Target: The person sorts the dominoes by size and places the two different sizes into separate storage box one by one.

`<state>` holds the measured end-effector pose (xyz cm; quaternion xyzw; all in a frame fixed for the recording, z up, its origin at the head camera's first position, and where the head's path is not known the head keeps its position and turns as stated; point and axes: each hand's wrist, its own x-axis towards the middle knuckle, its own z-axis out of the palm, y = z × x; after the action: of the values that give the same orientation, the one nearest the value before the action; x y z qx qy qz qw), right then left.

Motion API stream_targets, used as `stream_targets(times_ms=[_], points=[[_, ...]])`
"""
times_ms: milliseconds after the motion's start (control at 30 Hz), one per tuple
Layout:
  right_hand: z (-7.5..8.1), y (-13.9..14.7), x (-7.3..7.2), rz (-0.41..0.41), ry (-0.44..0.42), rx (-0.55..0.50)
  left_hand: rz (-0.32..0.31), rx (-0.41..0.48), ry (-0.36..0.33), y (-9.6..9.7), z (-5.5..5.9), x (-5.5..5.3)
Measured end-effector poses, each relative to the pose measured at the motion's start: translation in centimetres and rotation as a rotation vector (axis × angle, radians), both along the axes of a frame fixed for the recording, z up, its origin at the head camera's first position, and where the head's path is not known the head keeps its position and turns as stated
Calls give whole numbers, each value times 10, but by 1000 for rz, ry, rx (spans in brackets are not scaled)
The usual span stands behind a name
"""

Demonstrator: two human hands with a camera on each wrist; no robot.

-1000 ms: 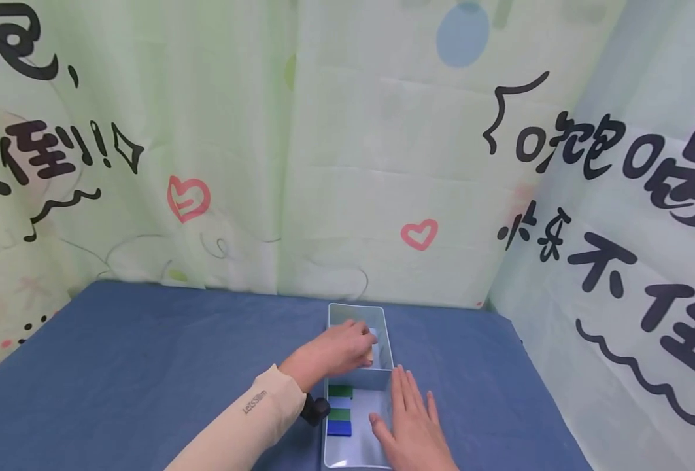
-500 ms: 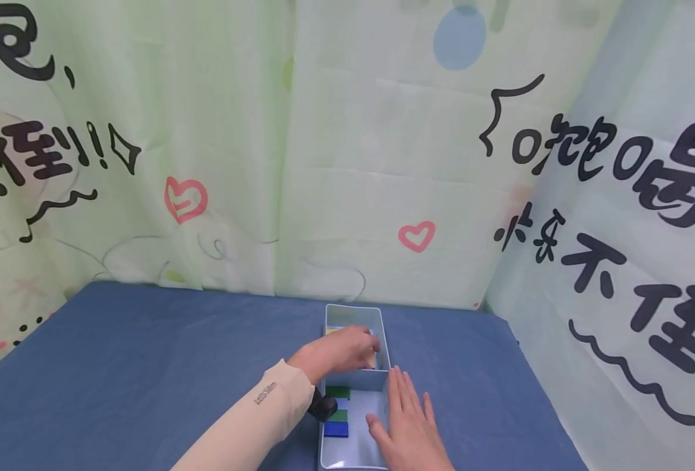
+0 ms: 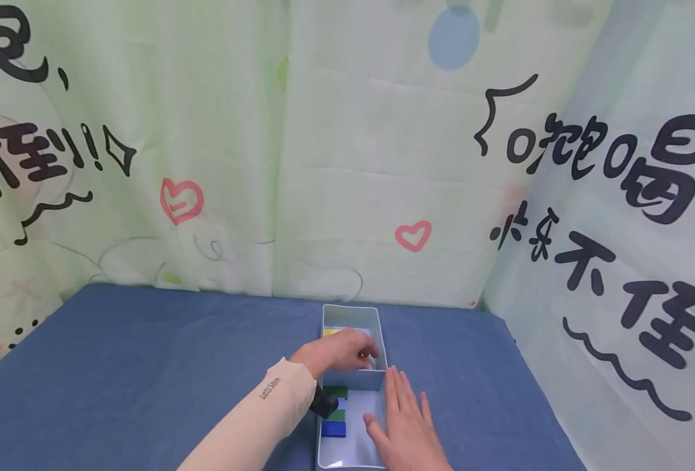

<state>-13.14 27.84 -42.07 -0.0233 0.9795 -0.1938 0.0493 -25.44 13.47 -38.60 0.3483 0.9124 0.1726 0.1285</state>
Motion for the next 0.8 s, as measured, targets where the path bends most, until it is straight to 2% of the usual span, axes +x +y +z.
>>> stream_targets(times_ms=[267, 500, 800], points=[[-2, -2, -1, 5, 2, -4, 32, -75, 26, 1, 2, 5], [-1, -4, -2, 2, -15, -3, 25, -173, 52, -1, 3, 8], [-1, -1, -4, -9, -34, 5, 16, -253, 32, -4, 9, 13]])
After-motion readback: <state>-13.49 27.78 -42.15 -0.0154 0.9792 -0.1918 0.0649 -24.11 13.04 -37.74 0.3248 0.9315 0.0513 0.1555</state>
